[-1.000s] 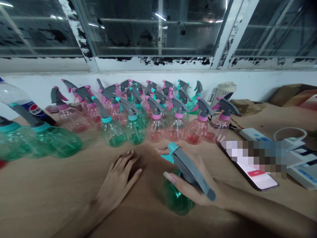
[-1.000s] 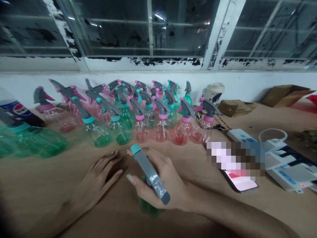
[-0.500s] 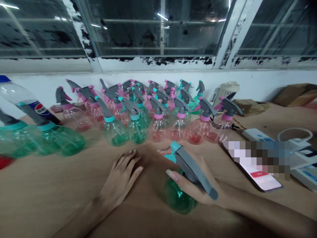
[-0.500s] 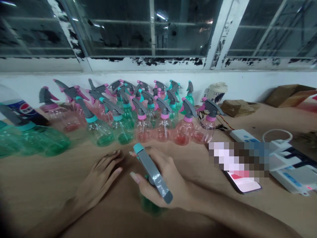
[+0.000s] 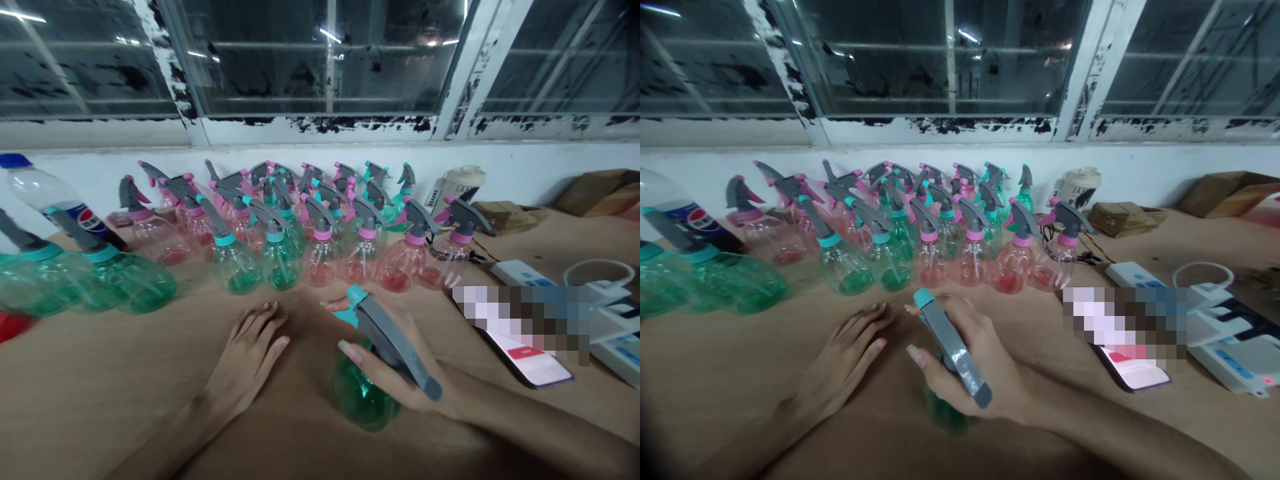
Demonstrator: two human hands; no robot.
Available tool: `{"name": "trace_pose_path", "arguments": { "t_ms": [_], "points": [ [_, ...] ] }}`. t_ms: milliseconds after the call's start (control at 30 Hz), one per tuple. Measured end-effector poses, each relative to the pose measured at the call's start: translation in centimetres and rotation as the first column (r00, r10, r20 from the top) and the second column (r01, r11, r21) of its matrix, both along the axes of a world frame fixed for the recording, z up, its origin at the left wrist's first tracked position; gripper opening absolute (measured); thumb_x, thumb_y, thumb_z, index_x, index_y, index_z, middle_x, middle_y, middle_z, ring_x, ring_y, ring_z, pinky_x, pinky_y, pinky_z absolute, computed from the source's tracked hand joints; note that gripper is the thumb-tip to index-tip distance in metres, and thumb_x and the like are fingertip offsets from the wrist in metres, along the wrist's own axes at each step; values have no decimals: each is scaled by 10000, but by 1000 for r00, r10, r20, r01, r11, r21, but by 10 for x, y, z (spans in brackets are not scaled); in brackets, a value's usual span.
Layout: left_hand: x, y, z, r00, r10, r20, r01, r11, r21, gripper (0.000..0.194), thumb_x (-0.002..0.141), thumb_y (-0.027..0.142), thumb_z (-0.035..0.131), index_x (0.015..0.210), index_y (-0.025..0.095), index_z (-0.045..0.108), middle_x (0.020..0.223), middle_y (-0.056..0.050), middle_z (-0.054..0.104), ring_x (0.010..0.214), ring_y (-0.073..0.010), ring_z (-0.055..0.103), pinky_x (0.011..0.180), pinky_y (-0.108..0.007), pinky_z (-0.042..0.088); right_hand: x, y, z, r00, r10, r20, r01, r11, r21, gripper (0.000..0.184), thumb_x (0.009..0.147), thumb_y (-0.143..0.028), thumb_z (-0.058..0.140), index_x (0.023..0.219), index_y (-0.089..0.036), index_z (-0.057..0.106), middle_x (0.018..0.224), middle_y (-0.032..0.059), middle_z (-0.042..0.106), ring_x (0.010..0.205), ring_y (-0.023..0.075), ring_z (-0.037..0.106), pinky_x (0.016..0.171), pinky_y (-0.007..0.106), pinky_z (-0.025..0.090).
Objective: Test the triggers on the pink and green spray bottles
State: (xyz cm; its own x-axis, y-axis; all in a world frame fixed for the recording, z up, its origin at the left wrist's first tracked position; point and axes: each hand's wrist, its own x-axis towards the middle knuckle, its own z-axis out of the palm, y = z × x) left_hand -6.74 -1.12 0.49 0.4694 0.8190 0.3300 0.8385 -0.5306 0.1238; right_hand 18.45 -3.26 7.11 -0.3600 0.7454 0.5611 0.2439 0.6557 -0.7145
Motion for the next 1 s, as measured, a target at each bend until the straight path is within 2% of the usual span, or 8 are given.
{"name": "trace_pose_path", "arguments": {
  "t_ms": [167,600,667,733,867,933,1000],
  "points": [
    [0,0,0,1000,-3,-15,3,1000,-19,417,978,384,264,1230,171,519,1303,-108,525,1264,-258,403,1044,-511,314,1,-1,2,1000,-23,0,23,999,42,381,767,-235,630,1130,-286,523,1106,11,637,1107,216,557,965,403,443],
    [1,-2,0,999,11,-37,-12,1000,-29,448,978,392,256,1236,141,523,1306,-124,524,1267,-272,399,1042,-520,315,2,-2,8,998,-5,56,2,999,45,346,783,-275,597,1117,-281,508,1067,48,632,1111,245,544,939,453,442],
    [1,-1,0,999,9,-37,-10,999,-31,454,979,398,246,1230,146,528,1304,-122,526,1265,-272,401,1036,-524,320,2,-2,10,998,-9,66,5,998,70,321,782,-273,594,1095,-261,521,1034,54,631,1061,241,565,906,443,455],
    [1,-1,0,999,6,-33,-7,999,-37,458,980,404,240,1227,148,528,1306,-123,523,1266,-273,399,1034,-527,321,2,-2,12,997,-24,67,18,996,85,257,774,-281,597,1024,-252,547,933,43,631,927,224,605,806,413,494],
    [1,-2,1,1000,5,-13,-5,999,-53,439,979,397,257,1228,149,519,1316,-123,507,1279,-271,382,1052,-529,298,-1,-3,13,996,-54,74,50,998,45,80,765,-279,581,832,-246,551,727,1,582,682,178,603,630,352,510],
    [4,-5,2,1000,4,9,-3,998,-67,410,977,388,281,1220,157,516,1321,-118,498,1274,-266,388,1057,-523,293,-1,-4,12,994,-72,83,71,997,22,63,772,-282,568,816,-243,547,721,1,593,666,179,612,619,350,512],
    [7,-10,3,999,1,44,3,996,-90,370,972,380,313,1207,178,515,1322,-106,493,1256,-258,409,1049,-512,312,0,-5,12,994,-65,83,64,998,15,118,783,-289,569,892,-245,559,804,16,636,753,201,642,676,363,524]
  ]
}}
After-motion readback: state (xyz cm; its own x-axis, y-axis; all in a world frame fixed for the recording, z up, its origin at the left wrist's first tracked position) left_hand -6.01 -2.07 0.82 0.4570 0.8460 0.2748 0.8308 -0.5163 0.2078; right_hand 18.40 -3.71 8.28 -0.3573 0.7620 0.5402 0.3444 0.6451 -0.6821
